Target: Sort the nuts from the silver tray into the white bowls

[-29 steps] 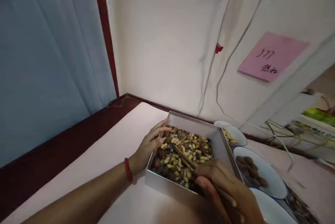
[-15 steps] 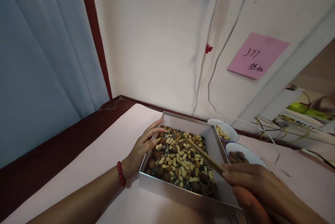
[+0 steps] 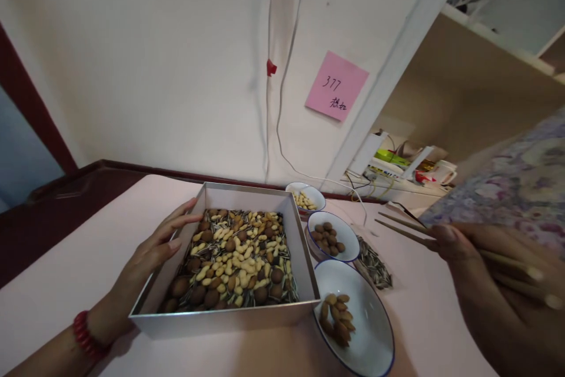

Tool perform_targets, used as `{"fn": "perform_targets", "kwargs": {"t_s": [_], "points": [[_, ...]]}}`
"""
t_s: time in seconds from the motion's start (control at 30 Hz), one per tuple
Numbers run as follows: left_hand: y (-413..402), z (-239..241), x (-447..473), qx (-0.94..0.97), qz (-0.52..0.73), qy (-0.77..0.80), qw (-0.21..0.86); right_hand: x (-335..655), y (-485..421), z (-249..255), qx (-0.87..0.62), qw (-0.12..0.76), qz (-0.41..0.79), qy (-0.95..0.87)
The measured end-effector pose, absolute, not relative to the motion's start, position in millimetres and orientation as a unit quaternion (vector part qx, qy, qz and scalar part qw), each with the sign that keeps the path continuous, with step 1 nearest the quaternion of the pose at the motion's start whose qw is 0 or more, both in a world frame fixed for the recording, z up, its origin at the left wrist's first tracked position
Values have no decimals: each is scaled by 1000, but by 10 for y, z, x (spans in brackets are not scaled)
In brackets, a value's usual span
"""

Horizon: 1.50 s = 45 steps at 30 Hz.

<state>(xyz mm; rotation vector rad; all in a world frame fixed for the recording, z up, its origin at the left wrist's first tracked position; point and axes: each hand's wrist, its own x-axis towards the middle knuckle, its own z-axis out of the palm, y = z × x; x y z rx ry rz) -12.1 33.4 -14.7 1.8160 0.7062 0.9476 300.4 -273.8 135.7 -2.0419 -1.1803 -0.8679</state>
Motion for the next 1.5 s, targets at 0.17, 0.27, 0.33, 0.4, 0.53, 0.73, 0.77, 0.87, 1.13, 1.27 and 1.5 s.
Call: {"fn": "perform_targets", "kwargs": {"t_s": [0.17,0.27,0.33,0.4,0.53,0.73,0.77,0.87,1.13,1.27,1.5], "points": [[388,-202,-120,743,398,277,462,2637,-2520,1357,-708,425,-325,-461],[292,-157,-90,736,411,267,466,2488,-2402,1243,-629,509,-254,-529],[200,-107,-65,718,417,276,484,2362,-2295,1167,-603,511,-181,-585],[123,-65,-46,713,413,276,494,2222,-2166,1099,-582,507,-99,-628],[54,-27,-37,698,421,263,517,2016,-1913,940,-541,469,42,-697],[22,7,-34,683,424,253,538,1930,-1707,712,-523,410,112,-739],[16,13,-32,681,426,251,540,1920,-1691,696,-520,408,114,-742],[-4,26,-32,678,426,252,543,1885,-1657,671,-519,399,120,-746],[-3,17,-28,671,430,252,550,1834,-1656,593,-522,407,119,-740],[3,17,-27,676,425,256,545,1870,-1685,618,-518,403,124,-744],[-6,21,-28,678,429,260,537,1840,-1693,646,-525,414,120,-734]]}}
